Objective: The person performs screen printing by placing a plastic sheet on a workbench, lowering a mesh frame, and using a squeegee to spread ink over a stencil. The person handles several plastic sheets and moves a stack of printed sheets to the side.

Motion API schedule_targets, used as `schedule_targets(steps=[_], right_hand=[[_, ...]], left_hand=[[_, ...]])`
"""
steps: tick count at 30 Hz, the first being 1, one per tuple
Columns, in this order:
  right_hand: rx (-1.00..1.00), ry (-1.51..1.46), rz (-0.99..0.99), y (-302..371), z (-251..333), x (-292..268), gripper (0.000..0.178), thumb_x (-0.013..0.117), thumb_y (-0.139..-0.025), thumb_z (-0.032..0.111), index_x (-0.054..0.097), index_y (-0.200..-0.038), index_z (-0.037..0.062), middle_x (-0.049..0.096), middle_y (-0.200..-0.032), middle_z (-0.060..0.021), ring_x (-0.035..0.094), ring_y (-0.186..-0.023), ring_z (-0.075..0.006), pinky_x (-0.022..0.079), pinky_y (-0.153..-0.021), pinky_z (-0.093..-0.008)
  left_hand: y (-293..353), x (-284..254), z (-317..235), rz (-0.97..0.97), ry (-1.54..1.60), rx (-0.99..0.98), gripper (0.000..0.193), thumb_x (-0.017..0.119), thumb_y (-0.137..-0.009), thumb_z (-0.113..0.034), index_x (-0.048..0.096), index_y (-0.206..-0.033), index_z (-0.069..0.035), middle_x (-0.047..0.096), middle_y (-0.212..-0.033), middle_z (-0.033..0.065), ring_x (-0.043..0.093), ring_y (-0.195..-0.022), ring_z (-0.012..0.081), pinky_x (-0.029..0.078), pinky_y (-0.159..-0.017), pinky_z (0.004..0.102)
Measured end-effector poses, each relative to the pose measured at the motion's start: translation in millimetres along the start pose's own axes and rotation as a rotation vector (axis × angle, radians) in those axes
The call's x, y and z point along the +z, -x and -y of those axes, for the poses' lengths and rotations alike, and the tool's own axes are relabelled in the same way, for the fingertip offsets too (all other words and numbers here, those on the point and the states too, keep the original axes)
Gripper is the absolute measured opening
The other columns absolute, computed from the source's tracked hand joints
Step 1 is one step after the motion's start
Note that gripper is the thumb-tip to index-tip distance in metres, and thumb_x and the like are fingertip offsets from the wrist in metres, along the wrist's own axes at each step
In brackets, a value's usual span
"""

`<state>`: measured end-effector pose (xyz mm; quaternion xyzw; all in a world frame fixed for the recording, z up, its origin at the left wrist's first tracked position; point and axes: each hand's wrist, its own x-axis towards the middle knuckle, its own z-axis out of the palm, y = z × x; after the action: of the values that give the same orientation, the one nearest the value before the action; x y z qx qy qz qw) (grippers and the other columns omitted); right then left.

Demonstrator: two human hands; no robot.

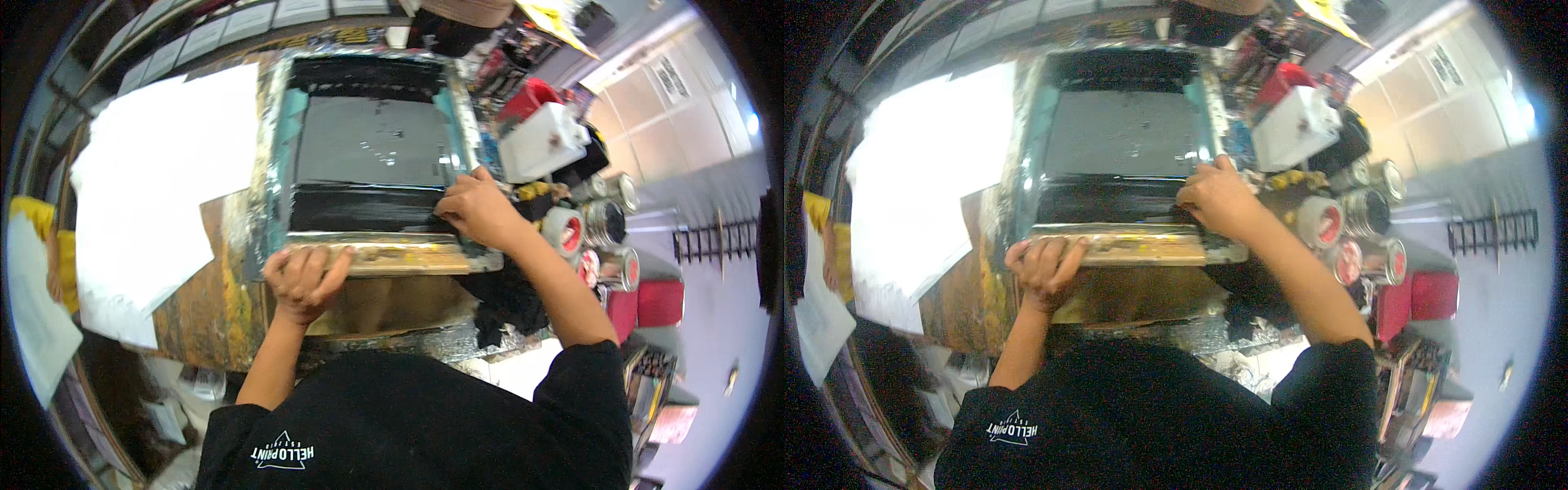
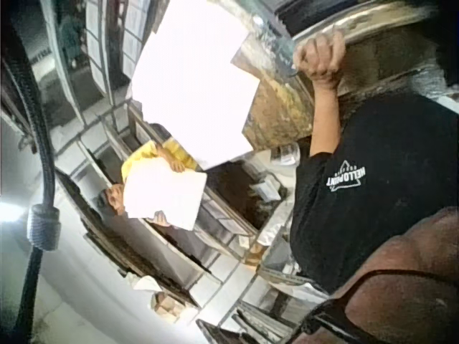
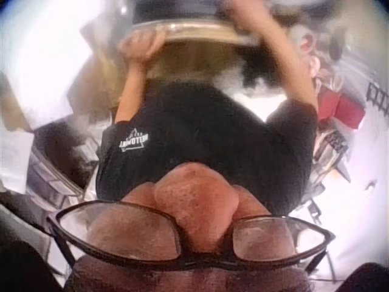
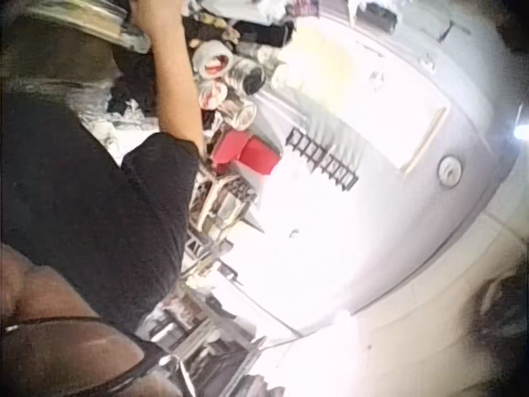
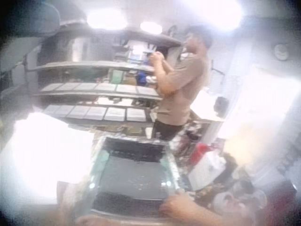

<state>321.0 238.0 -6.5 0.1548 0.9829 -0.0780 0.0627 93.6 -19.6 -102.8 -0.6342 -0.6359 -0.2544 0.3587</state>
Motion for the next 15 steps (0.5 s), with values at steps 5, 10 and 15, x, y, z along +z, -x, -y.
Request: schedule_targets(steps=[5,10,15], right_hand=[[0.186,0.056,-0.215,35.3,7.1,22.2,0.02,0.076,-0.086,0.018,0.082,-0.104,0.016,0.077,-0.105,-0.0046,0.068,-0.106,-0.0268,0.044,-0.096,-0.0455],[0.354,-0.153,-1.053,65.7,-17.6,3.1,0.047,0.078,-0.09,0.025,0.07,-0.131,0.0056,0.068,-0.128,-0.0193,0.06,-0.123,-0.0387,0.042,-0.108,-0.052],[0.866,-0.09,-1.296,54.1,-93.2,-3.7,0.097,0.088,-0.083,0.041,0.039,-0.149,-0.0092,0.046,-0.15,-0.0337,0.047,-0.141,-0.0478,0.037,-0.119,-0.0515]], left_hand=[[0.4,-5.4,0.2,0.041,0.083,-0.013,0.035,0.076,-0.086,-0.042,0.081,-0.117,-0.026,0.068,-0.103,-0.0029,0.062,-0.101,0.0176,0.034,-0.109,0.0492],[-6.3,-12.5,1.8,0.102,0.075,0.007,0.053,0.072,-0.088,-0.059,0.078,-0.124,-0.02,0.067,-0.108,0.0011,0.061,-0.105,0.0227,0.033,-0.108,0.0512],[-9.1,-13.9,-0.4,0.097,0.111,-0.043,0.061,0.089,-0.064,-0.041,0.079,-0.121,-0.024,0.067,-0.106,-0.0007,0.062,-0.104,0.0195,0.033,-0.109,0.05]])
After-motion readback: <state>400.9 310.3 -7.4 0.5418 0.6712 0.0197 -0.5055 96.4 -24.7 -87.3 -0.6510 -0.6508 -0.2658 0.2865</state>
